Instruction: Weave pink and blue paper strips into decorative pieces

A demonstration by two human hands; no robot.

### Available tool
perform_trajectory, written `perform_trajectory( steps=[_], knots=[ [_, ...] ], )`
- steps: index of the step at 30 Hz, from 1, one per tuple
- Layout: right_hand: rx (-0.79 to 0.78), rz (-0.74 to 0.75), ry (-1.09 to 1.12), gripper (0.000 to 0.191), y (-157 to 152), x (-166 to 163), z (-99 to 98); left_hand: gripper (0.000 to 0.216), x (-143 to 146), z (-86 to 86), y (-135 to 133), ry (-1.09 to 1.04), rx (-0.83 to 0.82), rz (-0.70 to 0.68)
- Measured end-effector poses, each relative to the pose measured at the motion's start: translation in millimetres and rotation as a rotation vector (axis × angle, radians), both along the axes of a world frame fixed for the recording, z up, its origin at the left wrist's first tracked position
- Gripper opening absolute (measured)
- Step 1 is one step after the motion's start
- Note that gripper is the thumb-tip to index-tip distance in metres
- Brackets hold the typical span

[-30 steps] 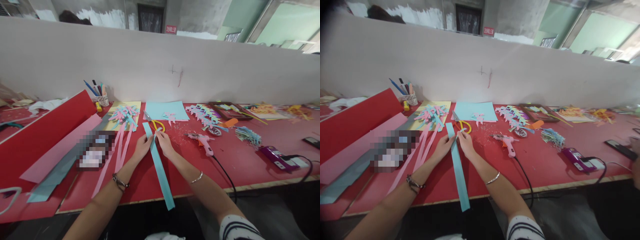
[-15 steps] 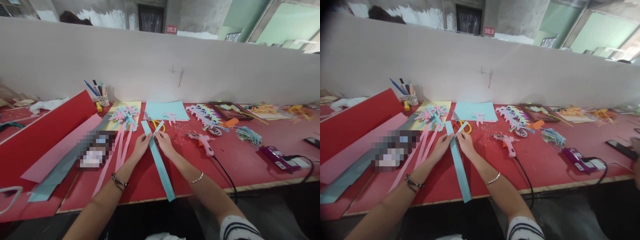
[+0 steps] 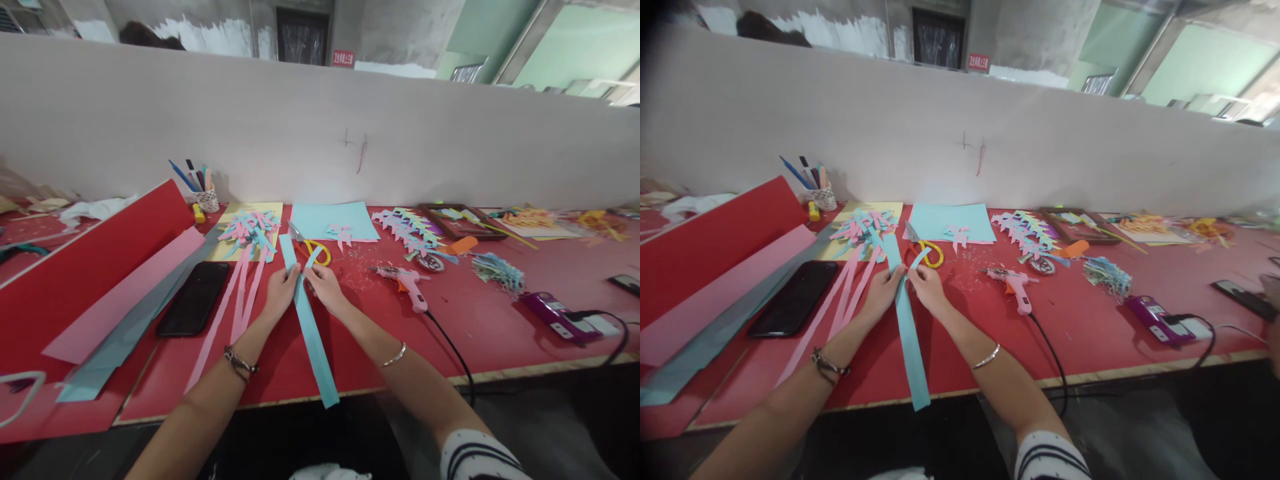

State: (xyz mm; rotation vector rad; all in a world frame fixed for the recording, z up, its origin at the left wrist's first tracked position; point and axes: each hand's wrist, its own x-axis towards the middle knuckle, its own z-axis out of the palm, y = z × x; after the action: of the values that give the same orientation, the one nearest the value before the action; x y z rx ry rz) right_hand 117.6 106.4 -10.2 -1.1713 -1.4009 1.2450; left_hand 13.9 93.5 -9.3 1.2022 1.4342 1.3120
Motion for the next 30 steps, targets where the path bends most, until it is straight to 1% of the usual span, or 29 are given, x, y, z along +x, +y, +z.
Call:
perform_trajectory(
  steps=[2,7,14,19,25,30],
  knots=[
    [0.000,-0.025,0.010,0.028,1.0,0.2,-0.9,0.042,0.5,-0.9,0.2,-0.013,0.004,0.009],
    [0.001,-0.061,0.045,0.027,3.5,0.4,-2.2,0.036,4.3,0.1,0.7,-0.013,-0.028,-0.067],
    [0.070,-0.008,-0.005,0.029,1.5,-1.1,1.3,0.032,1.7,1.0,1.5,0.038,-0.001,-0.005],
    [0.067,-0.012,-0.027,0.028,1.0,-1.3,0.5,0.032,2.2,1.5,0.5,0.030,0.023,0.019],
    [0.079,-0.081,-0.015,0.022,2.3,-1.7,-2.9,0.028,5.6,0.9,1.7,0.008,0.024,-0.047],
    [0.113,-0.058,-0.023,0.025,1.6,-1.8,-0.6,0.020,4.9,2.0,1.9,0.008,0.038,-0.053]
  ],
)
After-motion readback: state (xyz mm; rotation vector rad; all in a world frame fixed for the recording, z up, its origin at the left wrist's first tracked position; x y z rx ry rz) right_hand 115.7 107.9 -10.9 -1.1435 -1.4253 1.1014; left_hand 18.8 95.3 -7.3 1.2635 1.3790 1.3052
